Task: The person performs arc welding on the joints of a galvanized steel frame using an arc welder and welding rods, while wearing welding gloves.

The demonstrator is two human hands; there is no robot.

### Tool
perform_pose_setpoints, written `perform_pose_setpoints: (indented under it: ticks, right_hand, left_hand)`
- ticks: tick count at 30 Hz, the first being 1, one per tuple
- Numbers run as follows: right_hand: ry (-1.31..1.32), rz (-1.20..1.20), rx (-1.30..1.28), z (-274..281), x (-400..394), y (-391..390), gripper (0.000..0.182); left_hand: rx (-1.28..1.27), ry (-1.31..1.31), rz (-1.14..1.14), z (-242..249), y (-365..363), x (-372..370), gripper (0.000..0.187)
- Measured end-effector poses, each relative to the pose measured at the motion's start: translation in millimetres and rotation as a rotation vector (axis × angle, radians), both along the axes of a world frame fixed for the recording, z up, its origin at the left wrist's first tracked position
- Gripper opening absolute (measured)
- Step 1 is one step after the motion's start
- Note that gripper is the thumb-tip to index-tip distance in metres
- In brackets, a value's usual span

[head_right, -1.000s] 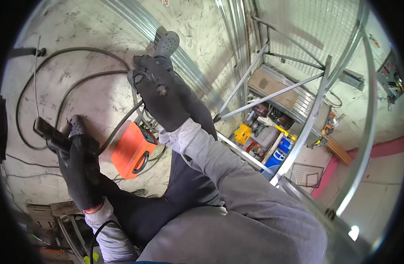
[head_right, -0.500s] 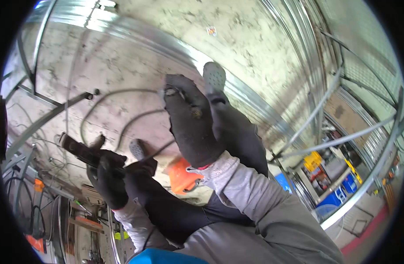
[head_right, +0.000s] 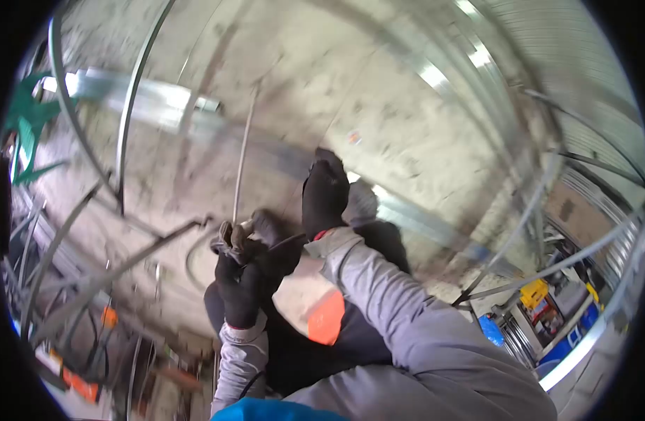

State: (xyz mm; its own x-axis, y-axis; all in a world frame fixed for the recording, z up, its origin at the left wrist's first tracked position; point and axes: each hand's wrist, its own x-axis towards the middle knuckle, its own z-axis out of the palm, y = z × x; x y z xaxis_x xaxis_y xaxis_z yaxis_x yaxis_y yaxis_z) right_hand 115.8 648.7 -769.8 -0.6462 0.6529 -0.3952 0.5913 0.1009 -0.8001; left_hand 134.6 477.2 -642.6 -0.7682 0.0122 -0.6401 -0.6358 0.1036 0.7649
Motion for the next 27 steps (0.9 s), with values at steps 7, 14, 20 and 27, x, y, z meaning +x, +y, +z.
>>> perform_pose_setpoints:
  ticks: [7,14,20,27]
  right_hand:
    - [0.274,-0.322,0.496,-18.3,-53.7,47.7,0.028]
    - [0.491,-0.508,0.302,140.1,-159.2,132.7,0.027]
    - [0.612,-0.458,0.647,148.6,-196.1,158.1,0.026]
    - [0.307,-0.750,0.559,7.1,-179.1,208.6,0.021]
  left_hand:
    - [0.054,0.020,-0.017,-61.0,23.3,-67.6,0.030]
    - [0.028,0.069,-0.053,-88.3,51.5,-91.9,0.033]
    - [-0.143,0.155,-0.334,-102.8,64.9,-115.5,0.027]
    - [-0.136,0.151,-0.279,-37.3,41.7,-140.8,0.034]
